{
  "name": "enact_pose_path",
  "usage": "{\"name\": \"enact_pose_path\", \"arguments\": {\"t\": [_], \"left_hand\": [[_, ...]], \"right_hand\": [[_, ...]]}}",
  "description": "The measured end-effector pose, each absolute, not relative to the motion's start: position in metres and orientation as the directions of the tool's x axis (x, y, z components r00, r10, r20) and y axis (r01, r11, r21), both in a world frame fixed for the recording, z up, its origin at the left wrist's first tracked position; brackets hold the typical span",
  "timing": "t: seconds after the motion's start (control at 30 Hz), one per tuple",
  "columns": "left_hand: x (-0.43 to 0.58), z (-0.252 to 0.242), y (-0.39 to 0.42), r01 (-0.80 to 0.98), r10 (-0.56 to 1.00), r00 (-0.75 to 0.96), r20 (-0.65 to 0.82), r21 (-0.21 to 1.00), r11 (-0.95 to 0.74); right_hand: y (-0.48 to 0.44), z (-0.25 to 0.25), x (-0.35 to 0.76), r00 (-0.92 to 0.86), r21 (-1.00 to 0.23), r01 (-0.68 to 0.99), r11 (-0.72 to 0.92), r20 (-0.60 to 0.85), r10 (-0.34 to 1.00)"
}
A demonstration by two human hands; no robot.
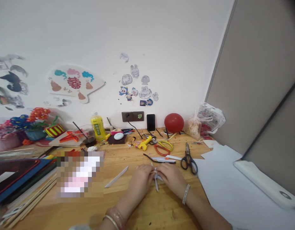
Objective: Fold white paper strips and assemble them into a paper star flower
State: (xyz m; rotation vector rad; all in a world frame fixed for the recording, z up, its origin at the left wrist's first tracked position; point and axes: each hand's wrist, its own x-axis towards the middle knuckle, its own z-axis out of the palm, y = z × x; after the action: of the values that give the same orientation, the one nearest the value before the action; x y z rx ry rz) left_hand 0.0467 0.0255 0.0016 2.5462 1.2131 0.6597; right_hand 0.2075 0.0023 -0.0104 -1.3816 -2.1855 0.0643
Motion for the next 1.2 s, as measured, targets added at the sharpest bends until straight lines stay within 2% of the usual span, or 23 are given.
{"name": "enact_pose_path", "arguments": {"t": [0.1, 0.23, 0.37, 0.53, 0.83, 1.0, 1.2], "left_hand": [[0.047, 0.001, 0.026, 0.676, 0.78, 0.555, 0.29, 0.389, -0.626], [0.046, -0.002, 0.029, 0.669, 0.771, 0.559, 0.305, 0.384, -0.636], [0.046, -0.002, 0.029, 0.641, 0.776, 0.549, 0.311, 0.438, -0.63], [0.048, 0.0, 0.026, 0.618, 0.787, 0.543, 0.293, 0.496, -0.611], [0.048, -0.009, 0.036, 0.534, 0.889, 0.435, 0.145, 0.753, -0.384], [0.049, -0.003, 0.033, 0.539, 0.878, 0.448, 0.166, 0.734, -0.414], [0.049, -0.002, 0.03, 0.61, 0.847, 0.483, 0.222, 0.608, -0.508]], "right_hand": [[0.002, -0.013, 0.207, -0.331, -0.3, 0.815, 0.496, 0.46, 0.824], [0.002, -0.015, 0.207, -0.317, -0.356, 0.773, 0.525, 0.501, 0.806], [0.005, -0.018, 0.206, -0.293, -0.369, 0.772, 0.518, 0.517, 0.804], [0.006, -0.023, 0.205, -0.303, -0.328, 0.781, 0.531, 0.545, 0.782], [0.003, -0.024, 0.199, -0.275, -0.293, 0.754, 0.588, 0.672, 0.687], [0.003, -0.026, 0.2, -0.242, -0.36, 0.758, 0.543, 0.619, 0.748], [0.001, -0.022, 0.201, -0.26, -0.419, 0.725, 0.547, 0.569, 0.78]]}}
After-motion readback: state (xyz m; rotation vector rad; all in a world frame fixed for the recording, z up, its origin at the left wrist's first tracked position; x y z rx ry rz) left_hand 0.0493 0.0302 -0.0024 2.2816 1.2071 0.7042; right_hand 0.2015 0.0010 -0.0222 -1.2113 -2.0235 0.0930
